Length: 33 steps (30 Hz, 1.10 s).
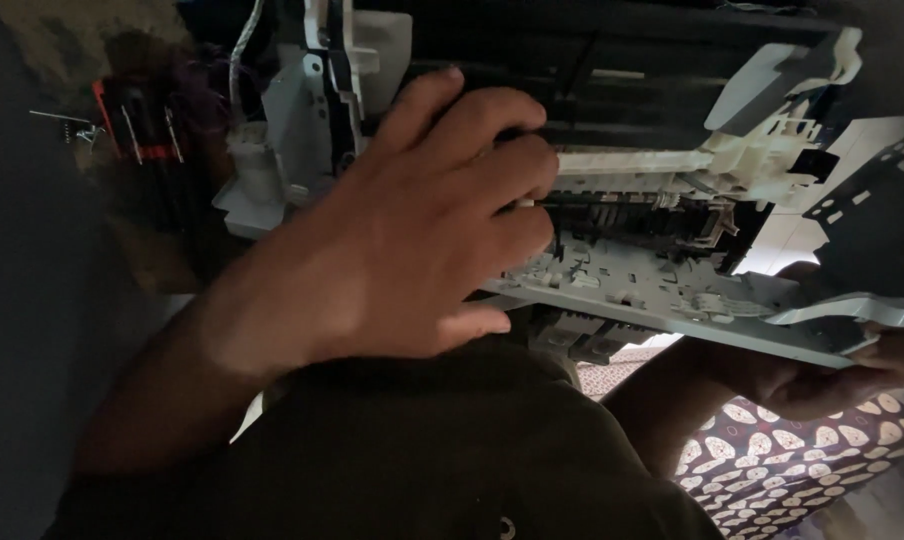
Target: Disassembling a printer by removing the top scanner assembly and unscrewing internal components using a screwdriver.
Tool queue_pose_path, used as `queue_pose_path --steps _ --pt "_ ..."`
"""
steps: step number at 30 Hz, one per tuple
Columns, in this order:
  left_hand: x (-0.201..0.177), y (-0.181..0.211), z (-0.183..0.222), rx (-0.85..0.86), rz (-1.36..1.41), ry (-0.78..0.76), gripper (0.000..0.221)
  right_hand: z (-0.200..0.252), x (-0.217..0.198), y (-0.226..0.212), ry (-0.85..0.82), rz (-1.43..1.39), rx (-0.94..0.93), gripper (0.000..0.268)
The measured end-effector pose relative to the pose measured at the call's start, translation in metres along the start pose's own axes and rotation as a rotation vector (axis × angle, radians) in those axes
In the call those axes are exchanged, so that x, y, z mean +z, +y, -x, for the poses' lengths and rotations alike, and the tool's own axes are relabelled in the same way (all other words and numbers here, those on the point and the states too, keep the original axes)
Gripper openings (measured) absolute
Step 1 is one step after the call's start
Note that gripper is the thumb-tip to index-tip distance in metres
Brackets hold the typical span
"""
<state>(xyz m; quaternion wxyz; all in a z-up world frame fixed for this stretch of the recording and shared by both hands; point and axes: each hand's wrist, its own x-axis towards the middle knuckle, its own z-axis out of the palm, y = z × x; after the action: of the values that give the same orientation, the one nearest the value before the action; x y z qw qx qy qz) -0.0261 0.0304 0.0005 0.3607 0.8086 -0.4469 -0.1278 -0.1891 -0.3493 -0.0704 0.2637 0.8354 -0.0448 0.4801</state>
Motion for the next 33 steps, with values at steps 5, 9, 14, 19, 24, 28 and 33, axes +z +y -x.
queue_pose_path --steps 5,9,14,19,24,28,33 --pt "0.001 -0.002 -0.003 0.057 -0.085 0.046 0.065 -0.001 0.0 0.0 0.016 -0.35 0.152 0.024" --pt "0.011 -0.007 -0.003 0.066 -0.089 0.055 0.059 0.018 0.016 0.012 0.119 -1.259 0.108 0.047" --pt "0.008 -0.007 -0.006 0.065 -0.036 0.052 0.056 0.016 0.015 0.015 -0.011 -1.212 0.172 0.02" --pt "0.009 -0.007 -0.008 0.071 0.016 0.05 0.053 0.036 0.013 0.035 -0.109 -1.535 0.259 0.046" --pt "0.01 -0.005 -0.009 0.056 0.018 0.017 0.055 -0.053 -0.002 -0.039 -0.202 -1.516 0.564 0.019" --pt "0.007 -0.003 -0.003 0.011 -0.04 0.012 0.077 -0.013 0.002 -0.004 -0.192 -1.498 0.545 0.024" --pt "-0.008 -0.003 -0.002 -0.04 0.095 -0.014 0.058 0.067 0.012 0.064 -0.299 -2.061 0.949 0.026"
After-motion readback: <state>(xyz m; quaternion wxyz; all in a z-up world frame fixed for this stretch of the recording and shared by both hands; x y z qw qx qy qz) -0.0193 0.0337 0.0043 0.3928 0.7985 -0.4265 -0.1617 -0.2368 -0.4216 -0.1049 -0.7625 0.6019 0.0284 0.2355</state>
